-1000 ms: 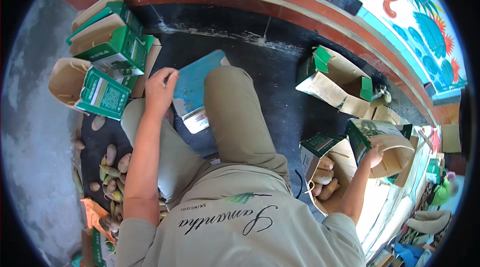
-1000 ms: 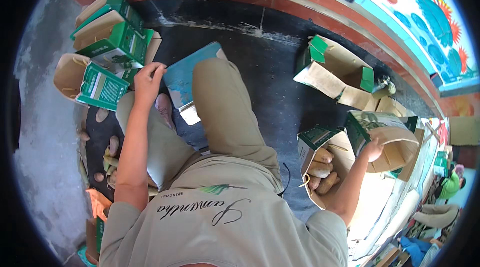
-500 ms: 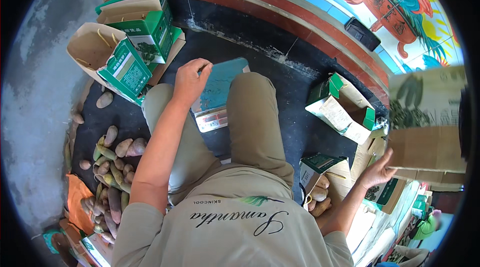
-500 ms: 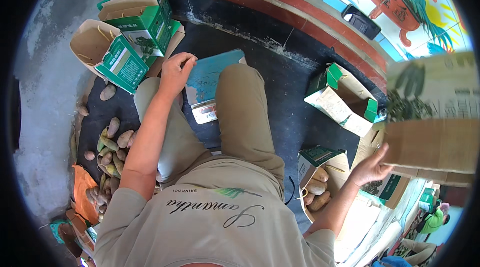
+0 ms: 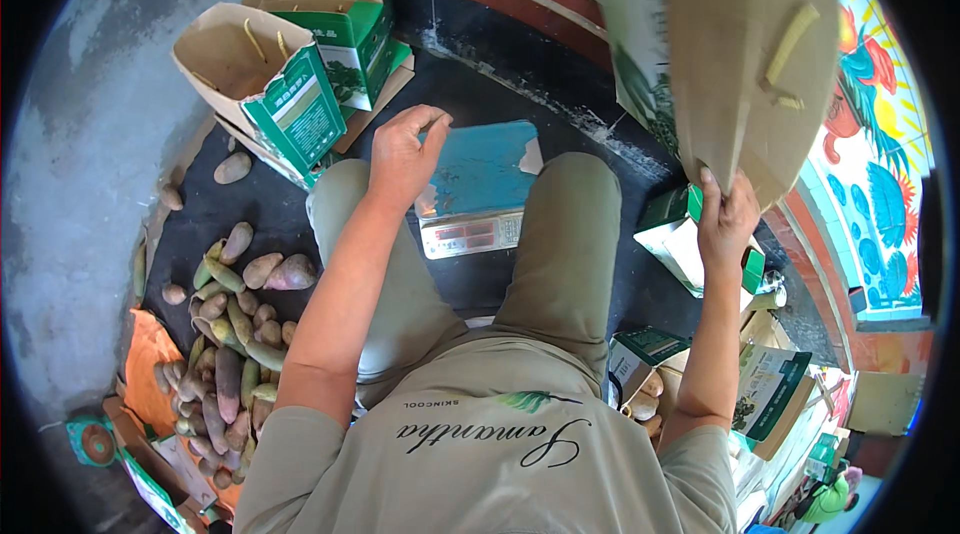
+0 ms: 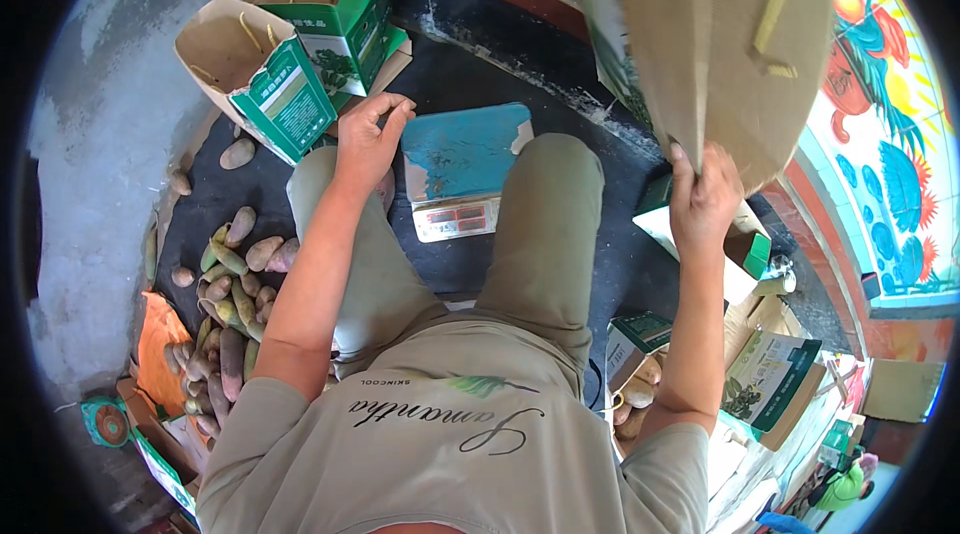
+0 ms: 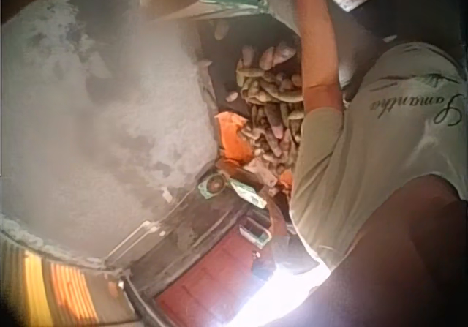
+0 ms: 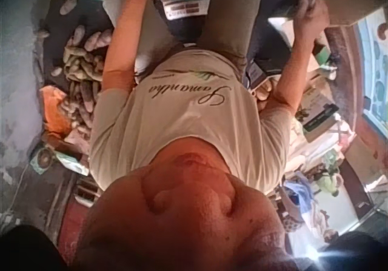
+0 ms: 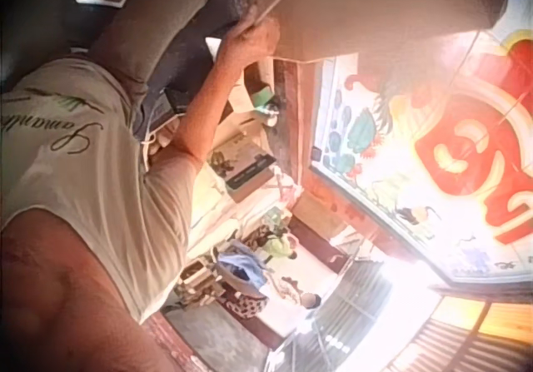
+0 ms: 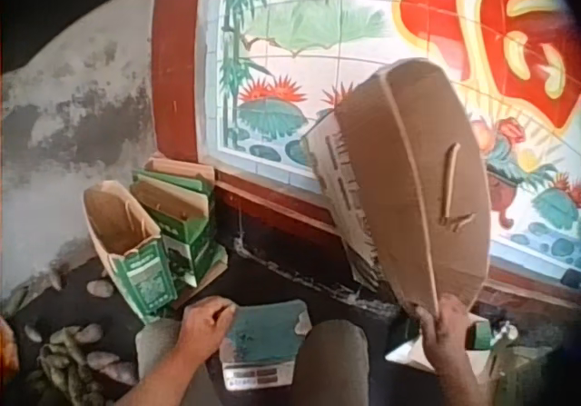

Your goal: The recorder is weighing produce (taro) using a digital scale and putting them into paper bags.

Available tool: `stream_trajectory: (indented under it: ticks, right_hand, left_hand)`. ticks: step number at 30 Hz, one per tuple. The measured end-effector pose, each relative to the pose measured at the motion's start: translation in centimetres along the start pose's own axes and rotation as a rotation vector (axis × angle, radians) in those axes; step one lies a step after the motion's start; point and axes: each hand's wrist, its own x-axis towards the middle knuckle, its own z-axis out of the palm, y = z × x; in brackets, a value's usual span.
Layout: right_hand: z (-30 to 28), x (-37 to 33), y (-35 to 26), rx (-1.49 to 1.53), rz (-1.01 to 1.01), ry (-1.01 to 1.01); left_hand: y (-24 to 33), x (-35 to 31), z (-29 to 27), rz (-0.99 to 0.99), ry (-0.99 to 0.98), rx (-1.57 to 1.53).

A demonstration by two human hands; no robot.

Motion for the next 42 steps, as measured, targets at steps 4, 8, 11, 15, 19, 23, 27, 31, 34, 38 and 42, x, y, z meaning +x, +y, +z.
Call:
stream_trajectory:
  ticks: [4,8,11,15,19,23,27,31,34,38,42]
  right_hand:
    - [2.7,2.1,-0.6,-0.037,-0.146,-0.170]
    - [6.2,2.7,-0.7,-0.048,-0.341,-0.306]
    - [9.6,1.6,-0.1,-0.055,-0.446,-0.386]
    - [12.5,0.6,-0.5,-0.065,-0.532,-0.578]
    - [15.1,-0.2,0.1,0.007,-0.630,-0.650]
    - [17.6,-2.1,1.6,-0.101,-0.588,-0.759]
    - [18.1,-3.1,1.6,-0.137,-0.495,-0.841]
    - [18.5,-3.3,-0.2,-0.110,-0.470,-0.884]
    - [19.5,-4.1,-1.2,-0.099,-0.484,-0.890]
    - [21.4,-5.2,-1.0,-0.029,-0.506,-0.896]
    - [22.1,-4.7,-1.3,0.100,-0.497,-0.884]
  left_hand:
    - [0.1,0.0,-1.0,0.047,0.215,-0.020]
    - [-0.5,0.2,-2.1,0.002,0.463,-0.111]
    - [0.1,0.4,-2.5,0.016,0.516,-0.048]
    - [0.0,0.1,-2.7,0.005,0.464,-0.061]
    - [-0.1,0.0,-2.9,-0.028,0.444,-0.031]
    - [-0.8,0.1,-2.3,-0.032,0.438,-0.069]
    - [-0.7,0.2,-1.7,-0.040,0.408,-0.079]
    - [-0.9,0.1,-1.4,-0.071,0.381,-0.085]
    - [-0.7,0.0,-1.2,-0.095,0.345,-0.060]
    - [-0.2,0.1,-0.7,-0.105,0.322,-0.033]
    - [-0.5,0.1,-0.3,-0.103,0.310,-0.005]
